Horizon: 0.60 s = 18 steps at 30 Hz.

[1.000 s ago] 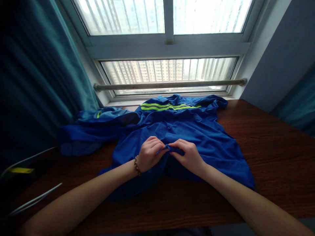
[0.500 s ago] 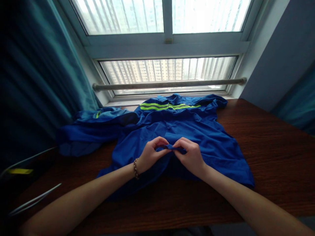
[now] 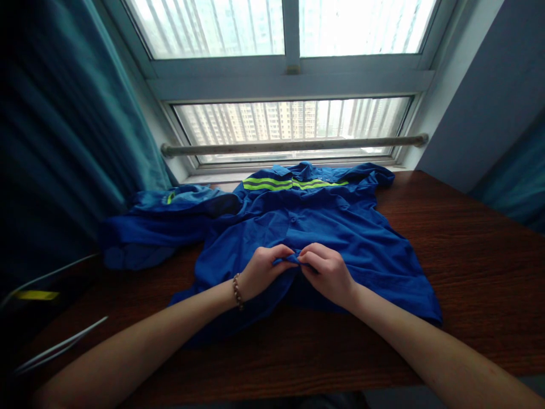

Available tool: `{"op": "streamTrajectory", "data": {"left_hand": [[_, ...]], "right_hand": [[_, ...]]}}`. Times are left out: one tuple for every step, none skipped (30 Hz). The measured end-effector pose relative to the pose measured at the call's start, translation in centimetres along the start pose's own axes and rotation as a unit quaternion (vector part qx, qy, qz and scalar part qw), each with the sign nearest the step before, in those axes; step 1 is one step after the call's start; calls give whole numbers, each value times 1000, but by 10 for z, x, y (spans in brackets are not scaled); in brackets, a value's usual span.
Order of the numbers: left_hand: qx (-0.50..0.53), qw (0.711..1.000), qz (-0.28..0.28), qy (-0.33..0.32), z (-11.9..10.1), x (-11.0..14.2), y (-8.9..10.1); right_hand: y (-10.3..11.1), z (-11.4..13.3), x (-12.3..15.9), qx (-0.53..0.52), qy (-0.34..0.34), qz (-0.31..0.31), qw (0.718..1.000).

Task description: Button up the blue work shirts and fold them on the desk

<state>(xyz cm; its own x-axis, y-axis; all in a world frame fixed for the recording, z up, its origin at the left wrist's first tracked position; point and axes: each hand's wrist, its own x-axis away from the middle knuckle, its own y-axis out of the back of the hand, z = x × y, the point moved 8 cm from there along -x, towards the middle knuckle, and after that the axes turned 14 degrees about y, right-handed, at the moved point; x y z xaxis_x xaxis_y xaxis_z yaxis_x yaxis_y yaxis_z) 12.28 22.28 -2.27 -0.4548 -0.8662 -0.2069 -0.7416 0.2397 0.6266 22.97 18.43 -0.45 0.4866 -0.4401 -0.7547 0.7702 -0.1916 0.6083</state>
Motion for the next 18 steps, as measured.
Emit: {"op": "streamTrajectory", "data": {"left_hand": [[-11,1000,-6,0,0,1,0],[-20,1000,-12,-1,0,2,0],[-28,999,-18,-4,-1,3,0],[-36,999,-25,-6,-2,4,0],[-44,998,-32,-9,-2,5,0],[-53,998,-38,-11,-3,7,1],[-61,997,-42,-13,-4,8,1],[-66,997,-46,-13,-5,8,1],[-67,996,-50,-12,-6,9,1],[-65,996,-53,-10,-7,10,2],[-62,996,-56,-8,-8,11,2],[-59,997,-59,-6,-8,12,2],[-57,996,-63,-5,-9,13,2],[-58,996,-69,-7,-10,14,2],[-62,995,-76,-12,-11,15,2],[-69,994,-84,-21,-12,16,2],[-78,992,-94,-33,-14,18,2],[-88,990,-103,-47,-16,19,3]], "right_hand": [[0,1,0,3,5,2,1000],[0,1,0,5,9,2,1000],[0,2,0,7,12,0,1000],[1,2,1,8,12,-4,1000],[2,1,1,8,10,-7,1000],[2,1,1,7,7,-11,1000],[3,0,1,6,3,-13,1000],[3,-1,1,5,-2,-16,1000],[4,-1,1,4,-5,-20,1000],[5,-1,1,3,-7,-26,1000],[6,-1,1,2,-8,-34,999],[7,0,0,-2,-9,-42,999],[8,0,-1,-6,-11,-48,999],[9,0,-1,-11,-14,-53,998],[9,0,-2,-15,-22,-57,998],[9,0,-2,-18,-32,-60,998],[9,-1,-2,-18,-44,-65,997],[9,-1,-1,-18,-56,-71,996]]}}
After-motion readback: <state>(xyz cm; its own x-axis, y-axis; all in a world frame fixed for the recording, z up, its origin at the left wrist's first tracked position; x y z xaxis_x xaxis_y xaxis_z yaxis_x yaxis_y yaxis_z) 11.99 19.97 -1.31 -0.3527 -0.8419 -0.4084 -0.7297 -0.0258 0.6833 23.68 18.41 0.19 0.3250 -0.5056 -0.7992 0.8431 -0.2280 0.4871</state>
